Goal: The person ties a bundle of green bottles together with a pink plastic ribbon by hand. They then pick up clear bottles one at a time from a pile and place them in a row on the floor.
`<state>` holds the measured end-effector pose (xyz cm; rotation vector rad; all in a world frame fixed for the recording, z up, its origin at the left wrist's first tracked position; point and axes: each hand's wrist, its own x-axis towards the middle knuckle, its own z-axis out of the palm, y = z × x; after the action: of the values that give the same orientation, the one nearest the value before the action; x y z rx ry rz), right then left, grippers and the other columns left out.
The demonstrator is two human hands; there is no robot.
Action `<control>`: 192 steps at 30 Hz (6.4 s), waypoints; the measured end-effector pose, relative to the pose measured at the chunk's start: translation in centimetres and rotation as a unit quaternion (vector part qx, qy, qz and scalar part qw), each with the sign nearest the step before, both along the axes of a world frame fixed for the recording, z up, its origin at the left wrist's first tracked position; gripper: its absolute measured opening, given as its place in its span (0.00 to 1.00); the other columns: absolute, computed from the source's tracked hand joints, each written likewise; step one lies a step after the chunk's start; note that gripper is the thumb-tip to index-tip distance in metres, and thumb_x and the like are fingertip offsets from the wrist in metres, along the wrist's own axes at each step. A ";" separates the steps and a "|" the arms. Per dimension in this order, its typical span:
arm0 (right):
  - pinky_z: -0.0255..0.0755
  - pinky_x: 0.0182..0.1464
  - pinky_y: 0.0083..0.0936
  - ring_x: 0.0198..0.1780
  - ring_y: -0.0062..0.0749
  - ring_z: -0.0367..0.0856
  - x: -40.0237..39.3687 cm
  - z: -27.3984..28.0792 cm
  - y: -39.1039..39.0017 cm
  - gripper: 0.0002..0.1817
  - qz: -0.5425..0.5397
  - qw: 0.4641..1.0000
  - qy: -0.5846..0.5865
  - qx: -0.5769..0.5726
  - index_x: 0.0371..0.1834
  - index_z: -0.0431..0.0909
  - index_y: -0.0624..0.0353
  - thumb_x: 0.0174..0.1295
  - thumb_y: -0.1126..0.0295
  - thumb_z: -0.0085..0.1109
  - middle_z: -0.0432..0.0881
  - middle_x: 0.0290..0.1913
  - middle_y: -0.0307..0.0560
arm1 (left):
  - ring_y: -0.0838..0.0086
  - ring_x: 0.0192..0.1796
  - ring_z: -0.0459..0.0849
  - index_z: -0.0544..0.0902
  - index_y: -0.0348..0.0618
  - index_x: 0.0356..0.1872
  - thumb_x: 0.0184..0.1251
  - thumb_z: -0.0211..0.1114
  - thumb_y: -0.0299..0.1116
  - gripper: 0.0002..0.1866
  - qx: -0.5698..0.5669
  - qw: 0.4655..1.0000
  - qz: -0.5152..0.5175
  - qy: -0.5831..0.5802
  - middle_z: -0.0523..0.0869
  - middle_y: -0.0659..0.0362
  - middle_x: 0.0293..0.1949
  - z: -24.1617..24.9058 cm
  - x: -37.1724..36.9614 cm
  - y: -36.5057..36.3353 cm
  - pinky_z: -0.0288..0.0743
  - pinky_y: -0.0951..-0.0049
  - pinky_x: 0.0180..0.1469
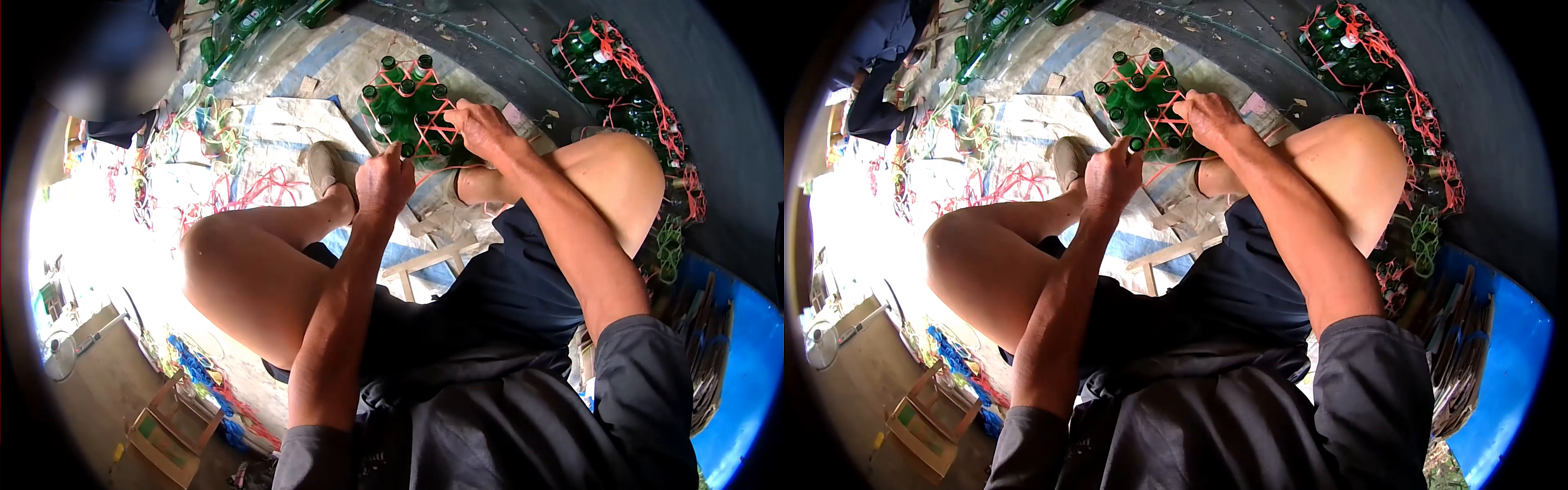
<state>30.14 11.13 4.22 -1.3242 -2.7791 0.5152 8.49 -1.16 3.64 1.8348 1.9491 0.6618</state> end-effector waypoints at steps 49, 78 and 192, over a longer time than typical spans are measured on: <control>0.85 0.55 0.48 0.63 0.49 0.85 -3.4 -0.8 -3.4 0.10 -0.068 0.981 0.158 0.091 0.45 0.81 0.49 0.62 0.65 0.68 0.85 0.52 0.44 | 0.52 0.40 0.94 0.91 0.42 0.34 0.68 0.70 0.35 0.08 -0.064 0.894 -0.336 0.289 0.92 0.47 0.33 5.2 1.9 6.9 0.89 0.52 0.43; 0.80 0.61 0.46 0.62 0.51 0.82 -3.2 -1.4 -3.6 0.31 -0.058 0.970 0.212 0.098 0.61 0.81 0.53 0.50 0.70 0.81 0.81 0.55 0.49 | 0.46 0.40 0.93 0.91 0.45 0.32 0.66 0.70 0.37 0.08 -0.083 0.975 -0.161 0.131 0.92 0.47 0.33 2.4 -1.4 6.6 0.87 0.46 0.45; 0.70 0.61 0.42 0.59 0.42 0.76 -7.5 5.5 -1.2 0.04 0.108 0.983 -0.073 0.128 0.26 0.89 0.56 0.52 0.69 0.68 0.81 0.49 0.42 | 0.60 0.32 0.92 0.92 0.37 0.41 0.70 0.71 0.43 0.17 -0.065 0.931 0.121 -0.337 0.92 0.49 0.30 -5.4 -1.6 1.4 0.82 0.59 0.39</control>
<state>22.66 9.94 9.68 -1.0535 -2.9979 0.0581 6.91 0.24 -1.78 1.0806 1.6905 1.0450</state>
